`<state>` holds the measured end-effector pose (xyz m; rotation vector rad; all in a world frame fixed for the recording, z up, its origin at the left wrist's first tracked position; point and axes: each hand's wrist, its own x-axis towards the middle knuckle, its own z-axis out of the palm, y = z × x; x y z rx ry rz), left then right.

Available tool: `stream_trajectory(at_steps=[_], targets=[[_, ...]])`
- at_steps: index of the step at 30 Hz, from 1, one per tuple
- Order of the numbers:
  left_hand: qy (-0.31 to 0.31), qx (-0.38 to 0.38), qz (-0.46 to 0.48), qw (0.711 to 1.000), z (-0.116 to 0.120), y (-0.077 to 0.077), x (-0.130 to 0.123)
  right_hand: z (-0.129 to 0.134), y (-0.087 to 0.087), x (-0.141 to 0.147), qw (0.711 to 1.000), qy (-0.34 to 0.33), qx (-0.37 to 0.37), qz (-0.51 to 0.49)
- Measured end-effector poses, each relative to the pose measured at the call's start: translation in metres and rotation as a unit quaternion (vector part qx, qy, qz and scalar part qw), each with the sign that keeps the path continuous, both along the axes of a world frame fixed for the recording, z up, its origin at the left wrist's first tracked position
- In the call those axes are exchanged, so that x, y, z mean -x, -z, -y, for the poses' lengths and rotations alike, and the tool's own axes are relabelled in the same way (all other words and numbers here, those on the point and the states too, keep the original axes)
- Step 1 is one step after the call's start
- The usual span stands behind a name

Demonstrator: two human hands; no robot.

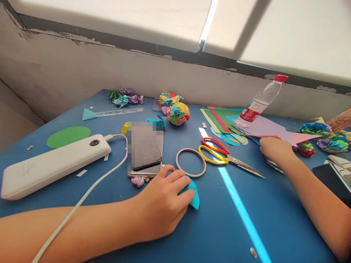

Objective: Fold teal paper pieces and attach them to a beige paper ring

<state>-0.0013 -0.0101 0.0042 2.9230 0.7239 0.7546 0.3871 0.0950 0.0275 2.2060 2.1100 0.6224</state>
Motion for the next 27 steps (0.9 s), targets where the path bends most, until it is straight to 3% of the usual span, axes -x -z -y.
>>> stream_trajectory(at_steps=[3, 8, 12, 15, 18, 20, 21, 23, 27], targets=[[0.011, 0.018, 0.014, 1.000, 0.000, -0.003, -0.001, 0.006, -0.006, 0.015, 0.997, 0.019, 0.061, 0.042], [0.036, -0.028, 0.014, 0.999, -0.002, 0.000, -0.001, 0.018, -0.013, 0.051, 0.992, 0.018, 0.087, 0.085], [0.058, -0.097, 0.011, 0.993, -0.003, 0.002, 0.001, 0.027, -0.022, 0.064, 0.991, 0.049, 0.045, 0.118], [0.071, -0.108, -0.004, 0.992, -0.004, -0.001, 0.002, 0.029, -0.029, 0.069, 0.987, 0.037, -0.041, 0.149], [0.074, -0.101, -0.035, 0.992, -0.002, -0.006, 0.001, 0.037, -0.028, 0.080, 0.960, -0.077, -0.211, 0.165], [0.070, -0.114, -0.067, 0.989, 0.001, -0.009, 0.000, 0.051, -0.026, 0.095, 0.902, -0.231, -0.321, 0.175], [0.068, -0.130, -0.083, 0.986, 0.004, -0.010, 0.000, 0.062, -0.025, 0.104, 0.867, -0.314, -0.339, 0.186], [0.070, -0.172, -0.103, 0.977, 0.010, -0.010, 0.000, 0.085, -0.022, 0.125, 0.831, -0.435, -0.304, 0.165], [0.096, -0.254, -0.084, 0.959, 0.021, -0.009, 0.003, 0.121, -0.008, 0.163, 0.837, -0.524, -0.157, 0.025]])
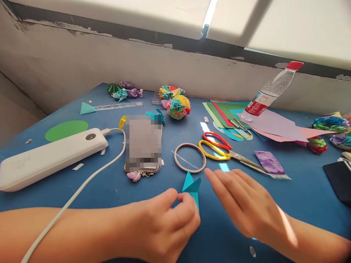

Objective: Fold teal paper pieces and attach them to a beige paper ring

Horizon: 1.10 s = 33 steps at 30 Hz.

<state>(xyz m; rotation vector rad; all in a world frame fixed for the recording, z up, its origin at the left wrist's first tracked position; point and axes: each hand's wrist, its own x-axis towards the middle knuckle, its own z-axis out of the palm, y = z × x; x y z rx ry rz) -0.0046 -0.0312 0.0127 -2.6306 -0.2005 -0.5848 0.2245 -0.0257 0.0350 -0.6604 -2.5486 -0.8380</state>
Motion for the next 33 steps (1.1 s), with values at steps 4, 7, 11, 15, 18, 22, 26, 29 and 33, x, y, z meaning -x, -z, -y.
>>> stream_trajectory(at_steps=[4, 7, 11, 15, 18, 22, 26, 29, 33], targets=[[0.028, -0.073, 0.033, 0.996, 0.003, 0.001, 0.002, 0.004, 0.017, 0.016, 0.997, -0.038, 0.058, -0.028], [-0.019, -0.087, 0.068, 0.994, 0.004, 0.004, 0.001, -0.001, 0.024, 0.017, 0.996, -0.044, 0.058, -0.051], [-0.091, -0.083, 0.099, 0.987, 0.007, 0.008, -0.002, -0.005, 0.026, 0.017, 0.994, -0.055, 0.064, -0.064], [-0.092, -0.090, 0.095, 0.987, 0.001, 0.006, -0.004, -0.008, 0.029, 0.017, 0.992, -0.087, 0.069, -0.067], [-0.067, -0.080, 0.101, 0.989, -0.007, 0.002, -0.004, -0.011, 0.030, 0.017, 0.989, -0.104, 0.079, -0.069], [-0.066, -0.052, 0.104, 0.991, -0.010, 0.001, -0.004, -0.011, 0.029, 0.018, 0.988, -0.083, 0.106, -0.079], [-0.060, -0.057, 0.095, 0.992, -0.009, 0.004, -0.003, -0.007, 0.028, 0.021, 0.985, -0.032, 0.119, -0.121], [-0.061, -0.056, 0.090, 0.992, -0.008, 0.004, -0.002, -0.003, 0.029, 0.024, 0.973, -0.011, 0.180, -0.142], [-0.050, -0.051, 0.061, 0.996, -0.008, 0.002, -0.001, 0.002, 0.031, 0.025, 0.944, -0.017, 0.273, -0.183]])
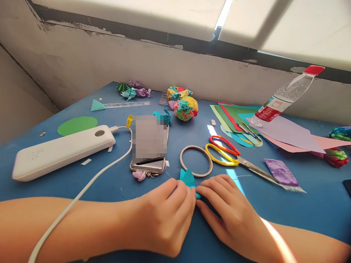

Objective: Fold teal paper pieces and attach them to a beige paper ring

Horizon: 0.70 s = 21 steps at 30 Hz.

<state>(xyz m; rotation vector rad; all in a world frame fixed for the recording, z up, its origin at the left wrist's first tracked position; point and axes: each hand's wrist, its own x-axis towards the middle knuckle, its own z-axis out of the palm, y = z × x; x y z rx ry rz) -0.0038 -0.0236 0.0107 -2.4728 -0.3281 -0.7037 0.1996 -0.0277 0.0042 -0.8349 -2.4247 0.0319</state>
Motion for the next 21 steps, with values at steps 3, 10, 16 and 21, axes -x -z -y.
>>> stream_trajectory(at_steps=[3, 10, 16, 21], targets=[[0.008, 0.015, -0.003, 1.000, -0.001, 0.000, 0.001, 0.002, 0.002, 0.000, 1.000, -0.009, 0.011, -0.019], [-0.001, 0.060, 0.018, 0.998, -0.006, 0.003, -0.002, 0.006, 0.001, 0.000, 0.999, 0.018, 0.018, -0.020], [-0.024, 0.130, 0.002, 0.991, -0.010, 0.001, -0.001, 0.007, 0.003, -0.003, 0.999, 0.023, -0.003, -0.033], [-0.007, 0.102, 0.027, 0.994, -0.011, 0.004, 0.000, 0.006, 0.004, -0.004, 0.999, 0.029, -0.009, -0.037]])
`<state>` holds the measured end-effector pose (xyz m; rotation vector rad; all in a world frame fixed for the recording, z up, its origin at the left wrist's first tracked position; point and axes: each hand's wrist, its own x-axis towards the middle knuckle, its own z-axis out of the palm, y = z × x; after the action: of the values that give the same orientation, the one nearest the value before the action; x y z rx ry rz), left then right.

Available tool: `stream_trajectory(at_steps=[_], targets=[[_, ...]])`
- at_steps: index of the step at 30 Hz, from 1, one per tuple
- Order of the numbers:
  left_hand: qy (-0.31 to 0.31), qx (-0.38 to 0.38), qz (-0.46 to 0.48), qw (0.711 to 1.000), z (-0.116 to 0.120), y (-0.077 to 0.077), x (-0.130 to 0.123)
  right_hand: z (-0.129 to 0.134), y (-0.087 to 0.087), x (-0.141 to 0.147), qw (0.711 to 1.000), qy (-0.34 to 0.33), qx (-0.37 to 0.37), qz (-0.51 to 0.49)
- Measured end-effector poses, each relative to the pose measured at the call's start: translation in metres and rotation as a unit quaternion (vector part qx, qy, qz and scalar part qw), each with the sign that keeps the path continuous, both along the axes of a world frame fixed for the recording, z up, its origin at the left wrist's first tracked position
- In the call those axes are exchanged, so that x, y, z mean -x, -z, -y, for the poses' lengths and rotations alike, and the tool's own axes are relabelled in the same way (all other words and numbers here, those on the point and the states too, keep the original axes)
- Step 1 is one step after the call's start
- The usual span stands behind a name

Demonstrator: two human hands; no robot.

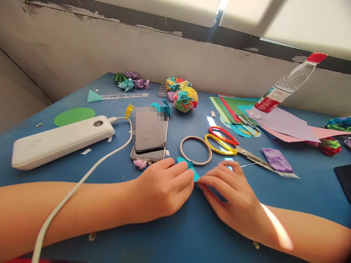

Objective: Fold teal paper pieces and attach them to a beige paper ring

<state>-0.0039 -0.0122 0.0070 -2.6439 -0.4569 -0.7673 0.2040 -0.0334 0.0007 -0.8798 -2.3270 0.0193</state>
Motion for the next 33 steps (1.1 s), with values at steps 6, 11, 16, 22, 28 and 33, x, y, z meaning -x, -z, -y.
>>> stream_trajectory(at_steps=[6, 11, 16, 22, 28, 33], targets=[[-0.024, 0.043, 0.018, 0.999, -0.002, 0.006, -0.001, -0.002, -0.003, -0.006, 0.994, -0.026, -0.096, 0.055], [-0.024, 0.127, 0.056, 0.990, -0.006, 0.005, -0.002, -0.004, -0.007, -0.014, 0.967, -0.076, -0.203, 0.135], [-0.006, 0.164, 0.079, 0.983, -0.008, 0.004, -0.004, -0.004, -0.007, -0.016, 0.949, -0.068, -0.254, 0.175], [-0.008, 0.152, 0.059, 0.987, -0.008, 0.005, -0.007, -0.008, -0.006, -0.015, 0.941, -0.063, -0.269, 0.194], [0.001, 0.092, 0.024, 0.995, -0.009, 0.009, -0.004, -0.015, -0.005, -0.016, 0.959, -0.081, -0.222, 0.155], [-0.001, 0.086, 0.000, 0.996, -0.011, 0.007, -0.006, -0.017, -0.002, -0.014, 0.966, -0.073, -0.197, 0.150]])
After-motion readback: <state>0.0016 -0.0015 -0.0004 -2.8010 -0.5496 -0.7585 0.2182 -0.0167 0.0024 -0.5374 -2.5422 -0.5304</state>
